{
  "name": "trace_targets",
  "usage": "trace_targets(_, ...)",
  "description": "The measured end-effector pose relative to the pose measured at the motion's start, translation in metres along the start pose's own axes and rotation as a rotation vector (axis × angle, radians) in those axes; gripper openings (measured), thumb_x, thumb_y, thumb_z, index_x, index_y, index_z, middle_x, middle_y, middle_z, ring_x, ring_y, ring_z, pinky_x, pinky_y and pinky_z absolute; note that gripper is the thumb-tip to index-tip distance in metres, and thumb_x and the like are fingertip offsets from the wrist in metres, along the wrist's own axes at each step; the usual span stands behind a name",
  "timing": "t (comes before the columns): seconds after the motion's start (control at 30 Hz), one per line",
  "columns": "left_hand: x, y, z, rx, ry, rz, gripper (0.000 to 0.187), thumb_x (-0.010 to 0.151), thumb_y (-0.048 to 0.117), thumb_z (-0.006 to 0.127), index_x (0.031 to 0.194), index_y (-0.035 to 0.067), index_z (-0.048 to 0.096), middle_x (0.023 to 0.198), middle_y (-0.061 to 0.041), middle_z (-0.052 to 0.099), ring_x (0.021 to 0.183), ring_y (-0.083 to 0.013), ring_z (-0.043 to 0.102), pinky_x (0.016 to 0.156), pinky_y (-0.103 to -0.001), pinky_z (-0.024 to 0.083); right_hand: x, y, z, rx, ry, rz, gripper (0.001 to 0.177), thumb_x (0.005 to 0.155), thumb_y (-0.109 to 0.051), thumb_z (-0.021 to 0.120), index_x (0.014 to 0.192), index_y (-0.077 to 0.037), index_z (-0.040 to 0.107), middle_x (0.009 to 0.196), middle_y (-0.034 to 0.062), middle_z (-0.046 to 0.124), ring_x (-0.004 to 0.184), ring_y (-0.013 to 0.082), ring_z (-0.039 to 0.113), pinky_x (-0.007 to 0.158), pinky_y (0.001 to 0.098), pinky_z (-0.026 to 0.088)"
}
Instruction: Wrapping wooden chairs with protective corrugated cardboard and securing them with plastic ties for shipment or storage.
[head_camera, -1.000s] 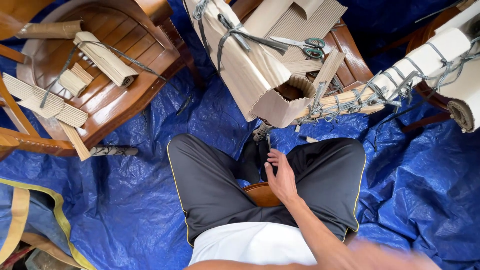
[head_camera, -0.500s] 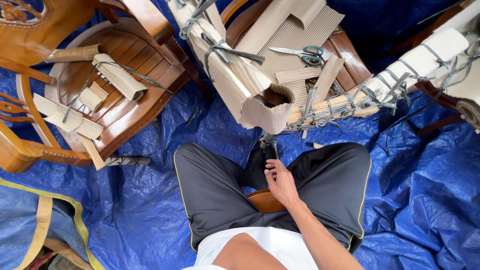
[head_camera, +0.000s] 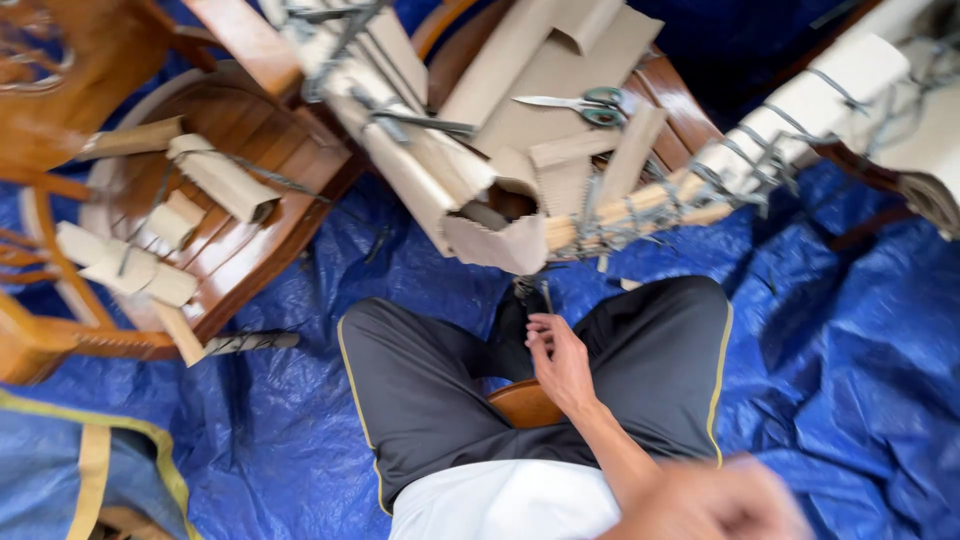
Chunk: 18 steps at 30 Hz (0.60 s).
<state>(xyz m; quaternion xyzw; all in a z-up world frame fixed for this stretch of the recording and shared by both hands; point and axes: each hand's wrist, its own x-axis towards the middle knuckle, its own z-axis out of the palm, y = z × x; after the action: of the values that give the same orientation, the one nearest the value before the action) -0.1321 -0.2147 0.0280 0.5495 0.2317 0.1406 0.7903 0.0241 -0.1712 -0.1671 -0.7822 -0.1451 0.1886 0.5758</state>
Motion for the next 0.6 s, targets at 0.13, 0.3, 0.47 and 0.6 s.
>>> trace_targets(0.13, 0.095, 0.038, -0.011, 0.006, -0.108, -0.085, 0.011, 0.1, 0.014, 0.057, 0.097, 0.003, 0.058, 0.081, -0.002, 0.054, 0.072, -0.0077, 0.052, 0.068, -0.024, 0.046, 0.003, -0.004, -0.013, 0.073, 0.146, -0.076, 0.026, 0.095, -0.006, 0.062, 0.12, 0.001, 0.065, 0.101, 0.0109, 0.075, 0.078, 0.016, 0.073, 0.069, 0.0283, 0.058)
trace_targets(0.3, 0.125, 0.006, -0.062, -0.019, -0.182, -0.153, 0.01, 0.099, 0.012, 0.056, 0.096, 0.003, 0.057, 0.077, -0.001, 0.053, 0.067, -0.0073, 0.051, 0.064, -0.025, 0.047, 0.019, -0.019, -0.074, 0.181, 0.353, -0.015, 0.016, 0.099, -0.007, 0.06, 0.113, 0.0, 0.064, 0.093, 0.0077, 0.072, 0.075, 0.0115, 0.07, 0.067, 0.0259, 0.056)
trace_targets(0.47, 0.133, -0.028, -0.091, 0.072, -0.137, -0.211, 0.011, 0.097, 0.011, 0.055, 0.093, 0.001, 0.057, 0.078, -0.003, 0.056, 0.066, -0.0096, 0.051, 0.064, -0.027, 0.049, 0.062, 0.017, -0.174, 0.3, 0.693, -0.018, 0.007, 0.103, -0.007, 0.058, 0.107, -0.001, 0.06, 0.089, 0.0042, 0.064, 0.073, 0.0092, 0.064, 0.067, 0.0244, 0.054)
trace_targets(0.6, 0.134, -0.065, -0.101, 0.238, -0.064, -0.377, 0.01, 0.095, 0.01, 0.059, 0.091, 0.001, 0.059, 0.072, -0.006, 0.056, 0.061, -0.0115, 0.053, 0.06, -0.029, 0.051, 0.133, 0.135, -0.266, 0.414, 0.895, 0.064, 0.014, 0.104, -0.007, 0.058, 0.117, -0.002, 0.057, 0.104, 0.006, 0.065, 0.086, 0.0118, 0.065, 0.073, 0.0265, 0.055)
